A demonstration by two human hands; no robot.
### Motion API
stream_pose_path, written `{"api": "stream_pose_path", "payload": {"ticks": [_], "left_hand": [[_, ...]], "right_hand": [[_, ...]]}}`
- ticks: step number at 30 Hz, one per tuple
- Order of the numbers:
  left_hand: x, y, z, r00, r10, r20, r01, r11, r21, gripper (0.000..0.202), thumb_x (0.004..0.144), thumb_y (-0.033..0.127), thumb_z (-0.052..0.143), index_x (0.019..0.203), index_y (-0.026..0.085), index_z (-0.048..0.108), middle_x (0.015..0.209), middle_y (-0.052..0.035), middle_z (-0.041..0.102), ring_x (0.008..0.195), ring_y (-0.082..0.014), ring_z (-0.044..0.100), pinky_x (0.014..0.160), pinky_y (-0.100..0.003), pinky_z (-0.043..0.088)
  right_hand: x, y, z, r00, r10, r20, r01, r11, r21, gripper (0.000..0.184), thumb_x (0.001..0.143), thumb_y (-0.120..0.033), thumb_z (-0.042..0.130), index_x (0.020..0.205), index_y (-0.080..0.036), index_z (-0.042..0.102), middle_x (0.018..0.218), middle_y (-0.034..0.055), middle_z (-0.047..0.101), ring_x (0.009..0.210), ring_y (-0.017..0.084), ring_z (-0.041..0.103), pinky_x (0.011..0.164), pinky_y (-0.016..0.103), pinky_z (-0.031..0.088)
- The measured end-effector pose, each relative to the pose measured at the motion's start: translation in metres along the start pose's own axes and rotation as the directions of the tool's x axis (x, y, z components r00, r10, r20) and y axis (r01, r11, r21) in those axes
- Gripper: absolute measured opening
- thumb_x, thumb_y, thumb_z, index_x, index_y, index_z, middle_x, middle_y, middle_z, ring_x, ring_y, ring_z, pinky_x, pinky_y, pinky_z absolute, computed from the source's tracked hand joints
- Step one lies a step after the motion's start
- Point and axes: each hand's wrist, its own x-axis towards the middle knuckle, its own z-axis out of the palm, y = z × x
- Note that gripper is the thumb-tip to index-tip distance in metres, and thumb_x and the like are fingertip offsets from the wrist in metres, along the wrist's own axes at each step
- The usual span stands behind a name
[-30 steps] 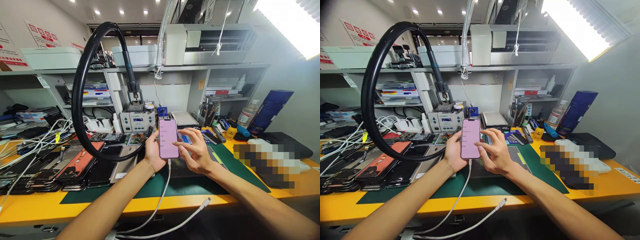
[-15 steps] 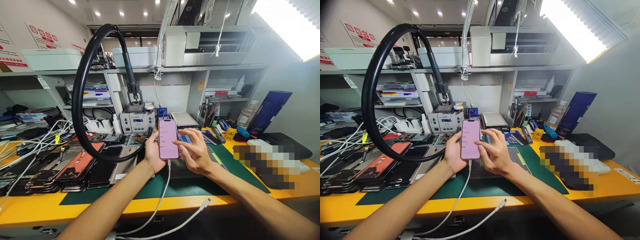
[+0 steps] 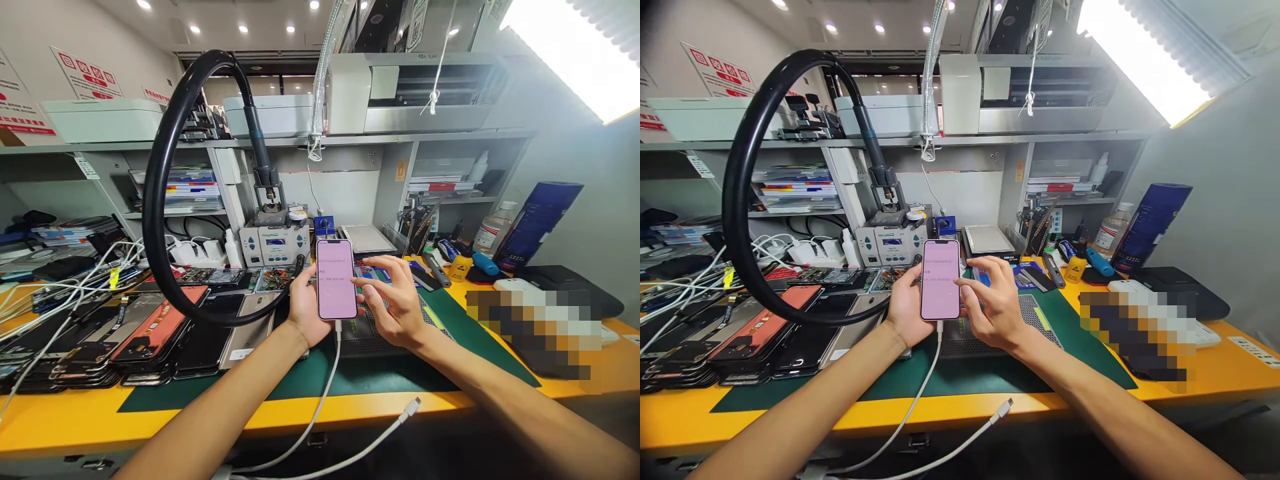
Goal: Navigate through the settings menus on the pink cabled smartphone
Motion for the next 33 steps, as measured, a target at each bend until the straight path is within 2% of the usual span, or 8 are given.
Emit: {"api": "stream_pose_path", "payload": {"ticks": [8, 14, 19, 22, 26, 33], "left_hand": [[-0.001, 0.0, 0.001, 1.0, 0.007, -0.004, -0.007, 1.0, 0.001, 0.056, 0.099, 0.052, 0.042, 0.119, 0.009, 0.072, 0.107, -0.0213, 0.075, 0.094, -0.036, 0.073, 0.086, -0.052, 0.057], [-0.001, 0.001, 0.008, 0.988, 0.065, -0.143, -0.068, 0.998, -0.011, 0.048, 0.098, 0.045, 0.047, 0.117, 0.008, 0.073, 0.103, -0.0178, 0.077, 0.095, -0.0333, 0.074, 0.087, -0.044, 0.057], [-0.001, 0.0, 0.007, 0.997, 0.048, -0.054, -0.05, 0.999, -0.023, 0.053, 0.1, 0.046, 0.042, 0.124, 0.009, 0.072, 0.106, -0.0185, 0.076, 0.095, -0.0338, 0.074, 0.086, -0.046, 0.057], [0.0, -0.001, 0.005, 0.994, 0.067, -0.085, -0.07, 0.997, -0.033, 0.051, 0.1, 0.044, 0.043, 0.124, 0.008, 0.071, 0.107, -0.018, 0.076, 0.096, -0.0325, 0.074, 0.085, -0.044, 0.058], [-0.001, -0.001, 0.007, 0.984, 0.068, -0.164, -0.075, 0.996, -0.038, 0.049, 0.099, 0.041, 0.047, 0.124, 0.006, 0.071, 0.107, -0.0172, 0.077, 0.093, -0.0302, 0.074, 0.08, -0.038, 0.058], [-0.002, 0.001, 0.013, 0.987, 0.065, -0.149, -0.074, 0.996, -0.055, 0.05, 0.101, 0.04, 0.042, 0.122, 0.005, 0.071, 0.106, -0.018, 0.076, 0.094, -0.0305, 0.074, 0.084, -0.041, 0.058]], "right_hand": [[0.001, -0.002, -0.002, 0.997, -0.074, 0.003, 0.074, 0.997, 0.036, 0.027, 0.092, -0.017, 0.057, 0.103, -0.024, 0.08, 0.123, 0.0125, 0.065, 0.117, 0.031, 0.058, 0.097, 0.055, 0.05], [-0.001, -0.006, -0.001, 0.98, -0.153, 0.126, 0.146, 0.987, 0.065, 0.025, 0.089, -0.023, 0.063, 0.105, -0.03, 0.081, 0.14, 0.0092, 0.061, 0.13, 0.034, 0.051, 0.106, 0.06, 0.047], [-0.001, -0.006, 0.001, 0.964, -0.151, 0.217, 0.146, 0.989, 0.039, 0.029, 0.088, -0.032, 0.066, 0.115, -0.029, 0.079, 0.152, 0.0115, 0.053, 0.145, 0.039, 0.04, 0.114, 0.067, 0.039], [-0.001, -0.006, 0.002, 0.955, -0.163, 0.248, 0.159, 0.987, 0.036, 0.031, 0.091, -0.03, 0.064, 0.12, -0.029, 0.076, 0.145, 0.0116, 0.061, 0.144, 0.037, 0.044, 0.116, 0.068, 0.036], [-0.002, -0.006, 0.003, 0.954, -0.186, 0.236, 0.185, 0.982, 0.026, 0.033, 0.095, -0.021, 0.058, 0.123, -0.027, 0.072, 0.131, 0.0089, 0.071, 0.137, 0.033, 0.053, 0.118, 0.067, 0.036], [-0.003, -0.005, 0.005, 0.954, -0.211, 0.213, 0.211, 0.977, 0.026, 0.034, 0.094, -0.012, 0.054, 0.124, -0.023, 0.067, 0.12, 0.0077, 0.075, 0.128, 0.031, 0.057, 0.114, 0.064, 0.041]]}}
